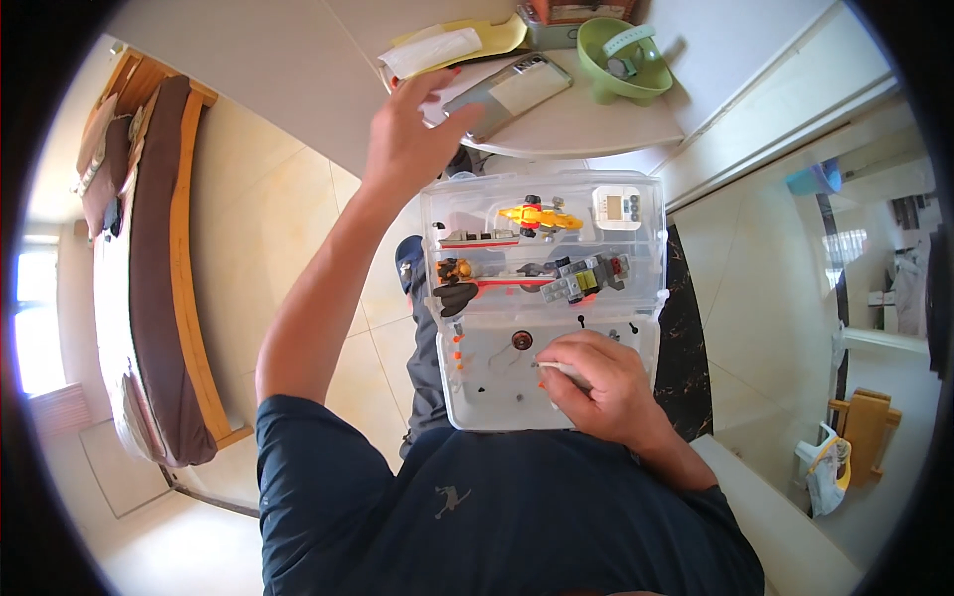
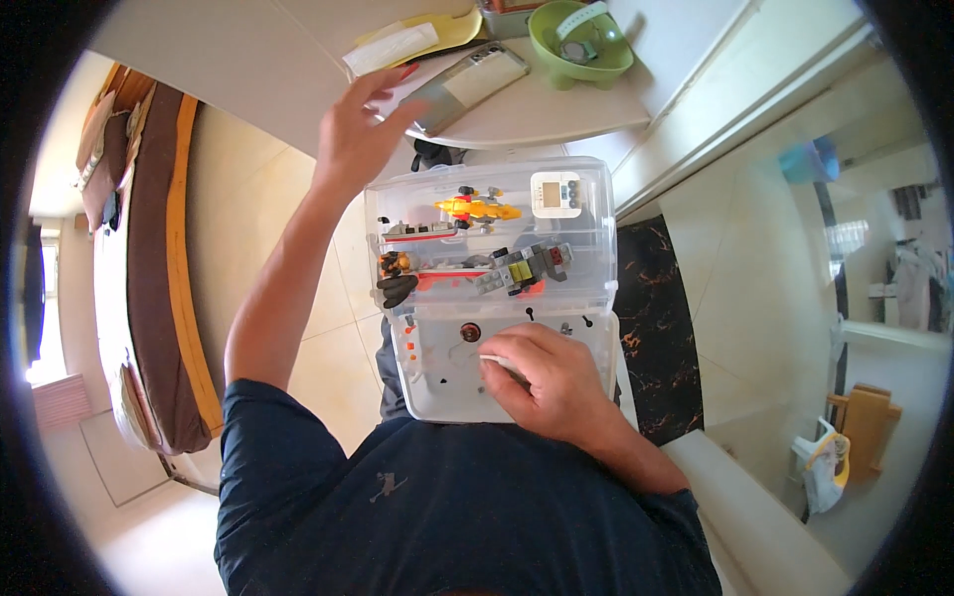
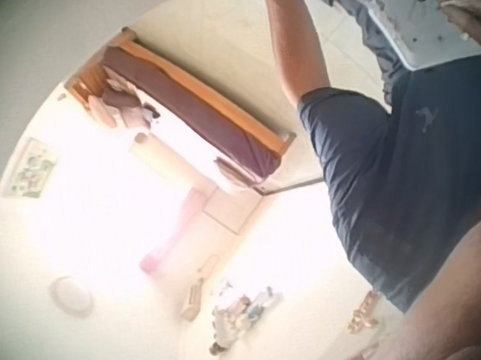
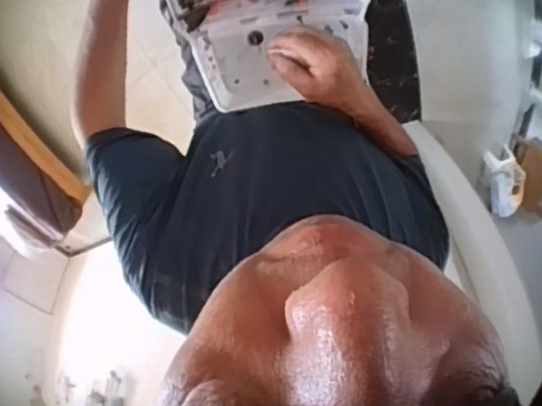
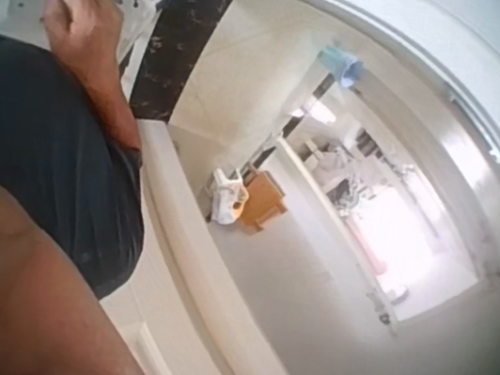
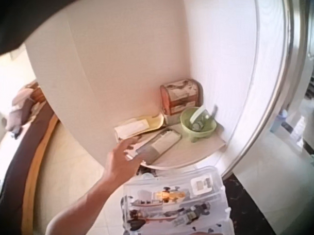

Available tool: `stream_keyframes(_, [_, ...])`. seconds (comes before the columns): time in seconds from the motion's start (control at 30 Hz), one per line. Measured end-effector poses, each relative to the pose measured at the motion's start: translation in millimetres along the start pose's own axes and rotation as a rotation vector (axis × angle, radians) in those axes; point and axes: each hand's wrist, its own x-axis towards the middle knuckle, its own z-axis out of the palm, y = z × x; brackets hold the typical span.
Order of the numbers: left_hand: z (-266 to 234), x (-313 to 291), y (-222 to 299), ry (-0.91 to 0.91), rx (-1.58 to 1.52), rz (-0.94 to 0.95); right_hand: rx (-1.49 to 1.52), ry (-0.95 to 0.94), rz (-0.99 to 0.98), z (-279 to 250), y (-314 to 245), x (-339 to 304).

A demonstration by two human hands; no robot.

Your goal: The person cleans small plastic toy parts with a cloth and places them into a plastic organizer box.

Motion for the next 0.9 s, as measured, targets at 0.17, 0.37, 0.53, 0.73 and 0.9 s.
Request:
stream_keyframes(0.17, [-44,-110,2,0.390,-0.439,-0.303,0.053,-0.040,0.034,-3,7,6])
stream_keyframes(0.37, [-57,-255,94,0.254,-0.373,-0.067,0.115,0.049,-0.057,-3,5,16])
stream_keyframes(0.53, [-35,-256,136,-0.149,-0.627,-0.230,0.153,0.043,-0.070,4,-6,17])
stream_keyframes(0.73, [-15,-251,143,-0.264,-1.011,-0.515,0.173,0.192,-0.067,0,-2,1])
stream_keyframes(0.9, [-9,-241,144,-0.324,-1.198,-0.568,0.105,0.291,0.020,-3,-4,-13])
